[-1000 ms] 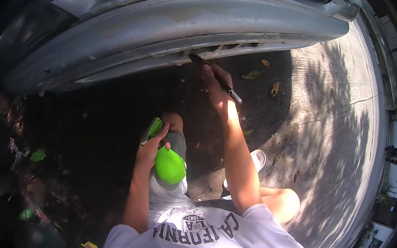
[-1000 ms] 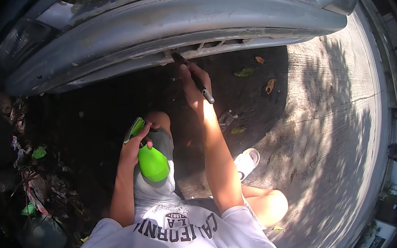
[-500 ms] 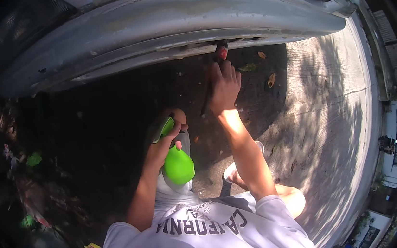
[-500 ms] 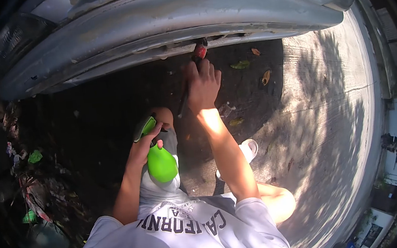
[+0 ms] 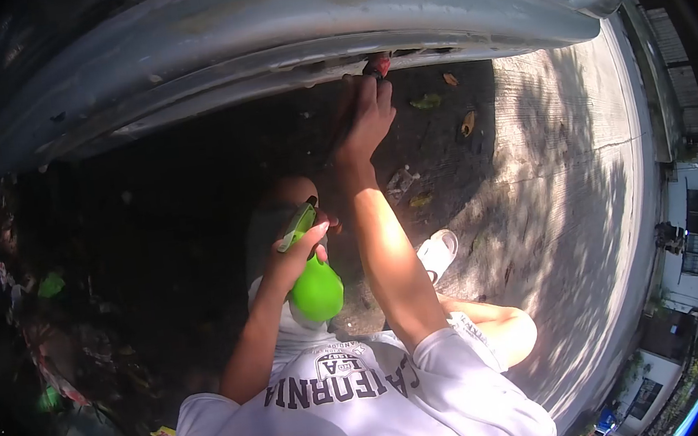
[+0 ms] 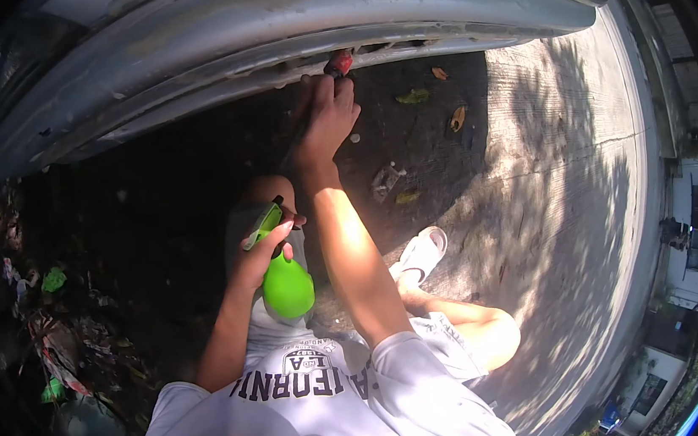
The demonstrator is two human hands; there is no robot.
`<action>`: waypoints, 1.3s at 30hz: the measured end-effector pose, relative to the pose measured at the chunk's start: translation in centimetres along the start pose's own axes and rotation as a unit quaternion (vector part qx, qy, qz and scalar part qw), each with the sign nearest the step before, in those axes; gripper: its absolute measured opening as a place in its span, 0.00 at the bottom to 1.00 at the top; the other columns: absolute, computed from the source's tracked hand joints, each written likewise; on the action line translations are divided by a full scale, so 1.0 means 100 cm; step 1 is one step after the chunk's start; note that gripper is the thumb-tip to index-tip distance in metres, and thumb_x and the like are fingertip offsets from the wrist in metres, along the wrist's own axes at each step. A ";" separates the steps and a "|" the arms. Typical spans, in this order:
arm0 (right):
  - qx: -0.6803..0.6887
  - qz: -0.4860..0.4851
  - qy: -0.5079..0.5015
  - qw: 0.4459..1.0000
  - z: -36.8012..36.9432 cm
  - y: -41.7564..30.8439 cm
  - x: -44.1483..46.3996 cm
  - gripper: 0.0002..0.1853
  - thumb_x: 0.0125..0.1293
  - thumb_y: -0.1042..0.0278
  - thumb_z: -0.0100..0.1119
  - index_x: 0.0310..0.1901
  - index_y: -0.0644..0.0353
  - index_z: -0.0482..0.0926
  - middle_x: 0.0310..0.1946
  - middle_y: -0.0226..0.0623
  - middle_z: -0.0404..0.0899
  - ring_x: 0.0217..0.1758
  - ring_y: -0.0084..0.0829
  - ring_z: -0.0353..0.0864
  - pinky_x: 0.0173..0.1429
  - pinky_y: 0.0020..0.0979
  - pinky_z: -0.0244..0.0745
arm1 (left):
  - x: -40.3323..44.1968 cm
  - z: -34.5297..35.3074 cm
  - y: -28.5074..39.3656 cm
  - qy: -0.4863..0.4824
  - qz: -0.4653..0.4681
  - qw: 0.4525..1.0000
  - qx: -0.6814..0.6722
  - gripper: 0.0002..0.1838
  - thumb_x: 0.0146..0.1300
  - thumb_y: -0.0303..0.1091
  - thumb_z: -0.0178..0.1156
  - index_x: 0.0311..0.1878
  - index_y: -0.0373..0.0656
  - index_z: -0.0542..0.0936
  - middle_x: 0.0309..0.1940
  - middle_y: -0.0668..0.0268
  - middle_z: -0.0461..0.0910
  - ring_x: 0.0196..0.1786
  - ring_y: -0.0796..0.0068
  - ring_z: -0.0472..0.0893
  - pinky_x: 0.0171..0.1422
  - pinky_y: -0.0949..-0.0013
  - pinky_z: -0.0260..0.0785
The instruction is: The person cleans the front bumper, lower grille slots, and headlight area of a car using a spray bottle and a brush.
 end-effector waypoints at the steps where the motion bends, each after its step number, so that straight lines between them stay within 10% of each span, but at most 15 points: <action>1: -0.013 0.021 0.014 1.000 0.011 0.012 -0.009 0.08 0.72 0.63 0.53 0.38 0.58 0.74 0.37 0.46 0.74 0.43 0.52 0.75 0.43 0.48 0.65 | -0.003 0.001 0.003 -0.006 -0.002 1.000 0.005 0.10 0.67 0.35 0.62 0.49 0.44 0.79 0.47 0.65 0.83 0.27 0.85 0.75 0.31 0.79 0.69; 9: 0.134 0.032 0.052 0.989 0.001 0.019 -0.006 0.12 0.74 0.61 0.51 0.35 0.59 0.74 0.34 0.49 0.74 0.36 0.55 0.75 0.39 0.46 0.67 | -0.001 -0.016 -0.025 0.013 -0.066 0.993 -0.099 0.13 0.67 0.37 0.62 0.53 0.45 0.80 0.48 0.67 0.84 0.29 0.84 0.77 0.34 0.75 0.72; 11: 0.262 0.052 0.040 0.963 0.009 0.051 -0.002 0.15 0.76 0.59 0.51 0.34 0.61 0.73 0.25 0.41 0.71 0.31 0.37 0.77 0.39 0.37 0.71 | -0.002 0.000 -0.015 0.007 -0.078 0.996 -0.040 0.13 0.67 0.37 0.62 0.52 0.45 0.80 0.48 0.67 0.84 0.29 0.84 0.77 0.34 0.75 0.72; 14: 0.490 0.210 -0.280 0.799 0.008 0.053 -0.018 0.18 0.76 0.52 0.52 0.33 0.57 0.75 0.27 0.28 0.76 0.30 0.20 0.77 0.37 0.24 0.69 | 0.005 0.010 -0.020 0.000 -0.085 0.996 0.015 0.11 0.68 0.36 0.62 0.51 0.45 0.80 0.48 0.66 0.84 0.28 0.84 0.77 0.32 0.76 0.71; 17: 0.425 0.216 -0.265 0.838 -0.039 0.101 -0.024 0.18 0.76 0.51 0.52 0.34 0.57 0.76 0.27 0.27 0.75 0.31 0.21 0.77 0.37 0.24 0.69 | 0.007 0.023 -0.017 -0.012 -0.083 0.994 0.071 0.10 0.68 0.39 0.62 0.47 0.44 0.80 0.47 0.66 0.84 0.28 0.83 0.77 0.33 0.74 0.72; 21: 0.462 0.238 0.023 0.854 -0.111 0.164 0.028 0.20 0.77 0.51 0.50 0.32 0.58 0.74 0.25 0.26 0.73 0.29 0.21 0.74 0.37 0.25 0.67 | 0.006 0.039 -0.018 -0.037 -0.076 0.992 0.098 0.12 0.69 0.38 0.62 0.50 0.43 0.79 0.50 0.64 0.83 0.28 0.84 0.76 0.33 0.76 0.71; 29: 0.401 0.236 0.109 0.879 -0.117 0.229 0.088 0.21 0.77 0.52 0.47 0.34 0.61 0.78 0.21 0.29 0.72 0.26 0.20 0.71 0.33 0.26 0.66 | 0.016 0.051 -0.027 0.014 -0.049 0.986 0.157 0.12 0.68 0.37 0.62 0.49 0.41 0.78 0.51 0.60 0.83 0.28 0.84 0.76 0.33 0.75 0.71; 35: 0.697 0.137 -0.039 0.703 -0.103 0.216 0.107 0.18 0.76 0.53 0.50 0.30 0.56 0.70 0.24 0.30 0.70 0.29 0.25 0.75 0.35 0.27 0.67 | 0.039 0.090 -0.045 0.069 -0.069 0.973 0.209 0.11 0.68 0.36 0.62 0.49 0.42 0.78 0.51 0.61 0.83 0.28 0.83 0.75 0.33 0.75 0.71; 39: 0.740 0.125 0.068 0.657 -0.137 0.310 0.168 0.16 0.77 0.56 0.50 0.32 0.56 0.72 0.30 0.31 0.74 0.37 0.29 0.81 0.41 0.31 0.75 | 0.062 0.148 -0.042 0.059 -0.049 0.965 0.252 0.12 0.69 0.37 0.63 0.50 0.41 0.78 0.51 0.62 0.83 0.28 0.81 0.75 0.35 0.75 0.70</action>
Point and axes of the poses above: each hand's wrist, its own x-axis towards the middle knuckle, its own z-axis out of the palm, y = z × x, the point moved 9 cm from there along x, towards the middle knuckle
